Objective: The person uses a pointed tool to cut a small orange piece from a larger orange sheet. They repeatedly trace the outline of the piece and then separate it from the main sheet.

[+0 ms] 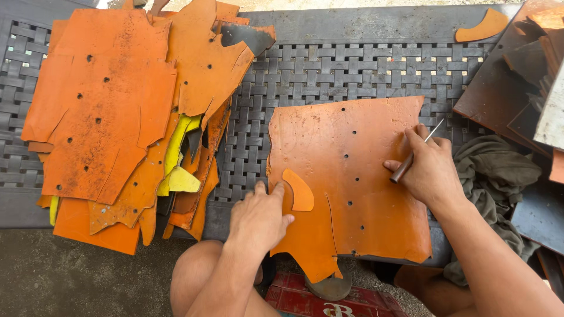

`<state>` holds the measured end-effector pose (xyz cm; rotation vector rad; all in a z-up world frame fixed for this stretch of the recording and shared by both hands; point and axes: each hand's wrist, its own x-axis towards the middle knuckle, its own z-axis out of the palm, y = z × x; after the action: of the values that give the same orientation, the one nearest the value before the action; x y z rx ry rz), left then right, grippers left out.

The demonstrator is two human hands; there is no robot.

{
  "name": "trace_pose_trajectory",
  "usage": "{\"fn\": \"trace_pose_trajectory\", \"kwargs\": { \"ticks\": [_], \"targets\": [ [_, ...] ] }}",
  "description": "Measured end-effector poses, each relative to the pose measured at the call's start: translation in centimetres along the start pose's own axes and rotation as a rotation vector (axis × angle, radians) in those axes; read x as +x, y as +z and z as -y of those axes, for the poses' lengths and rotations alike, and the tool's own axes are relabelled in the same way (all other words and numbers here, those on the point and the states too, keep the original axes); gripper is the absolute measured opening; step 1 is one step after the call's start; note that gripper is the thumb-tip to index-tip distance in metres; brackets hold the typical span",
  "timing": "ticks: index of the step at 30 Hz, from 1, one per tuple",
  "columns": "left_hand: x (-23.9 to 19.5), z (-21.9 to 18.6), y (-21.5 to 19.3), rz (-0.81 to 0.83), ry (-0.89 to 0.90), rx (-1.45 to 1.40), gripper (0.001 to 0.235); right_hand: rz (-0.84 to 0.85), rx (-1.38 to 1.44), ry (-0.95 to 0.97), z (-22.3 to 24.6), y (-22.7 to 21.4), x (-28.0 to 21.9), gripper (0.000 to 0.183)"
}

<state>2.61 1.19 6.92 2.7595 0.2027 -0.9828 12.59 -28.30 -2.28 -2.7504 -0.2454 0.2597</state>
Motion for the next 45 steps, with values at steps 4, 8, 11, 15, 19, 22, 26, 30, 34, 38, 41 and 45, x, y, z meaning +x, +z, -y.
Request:
{"fn": "trace_pose_trajectory", "kwargs": {
  "ticks": [4,8,11,15,19,22,26,30,34,38,41,45],
  "targets": [
    [0.9,-1.2,0.2,0.048,0.015,0.017,0.067,0.037,-0.009,0.019,0.5,-0.3,0.3,0.083],
    [1.7,-1.4,0.1,0.072,-0.01,0.037,0.057,0.044,-0.044,0.004,0.6,-0.6,0.5,0.081],
    [2.1,-1.2,-0.1,0.057,-0.053,0.003,0.052,0.049,-0.053,-0.001,0.6,-0.6,0.5,0.079],
    [2.9,-1.4,0.3,-0.062,-0.016,0.036,0.053,0.026,-0.058,-0.021,0.5,-0.4,0.5,0.077],
    [3.8,-2.7,1.6,-0.174,0.111,0.077,0.054,0.032,-0.067,-0.028,0.3,-0.2,0.3,0.075],
    [4.2,-3.3,2.7,-0.204,0.212,0.034,0.048,0.018,-0.099,-0.061,0.2,-0.2,0.3,0.073],
    [4.7,-4.0,3.9,-0.163,0.264,0.013,0.044,0.035,-0.118,-0.061,0.2,-0.2,0.3,0.071],
    [5.0,-4.6,4.8,-0.178,0.319,-0.09,0.044,0.052,-0.132,-0.06,0.2,-0.2,0.4,0.069],
    [5.6,-5.8,5.3,-0.219,0.37,-0.184,0.049,0.031,-0.142,-0.09,0.2,-0.2,0.5,0.069],
    [6.1,-6.2,5.3,-0.208,0.357,-0.225,0.064,-0.003,-0.151,-0.133,0.7,-0.7,0.2,0.066],
    [6.7,-6.2,5.0,-0.189,0.349,-0.271,0.075,-0.07,-0.162,-0.214,1.6,-1.4,-0.5,0.057],
    [7.3,-5.5,4.4,-0.256,0.444,-0.33,0.079,0.123,0.027,-0.302,2.9,-2.5,-1.4,0.045]
  ]
}}
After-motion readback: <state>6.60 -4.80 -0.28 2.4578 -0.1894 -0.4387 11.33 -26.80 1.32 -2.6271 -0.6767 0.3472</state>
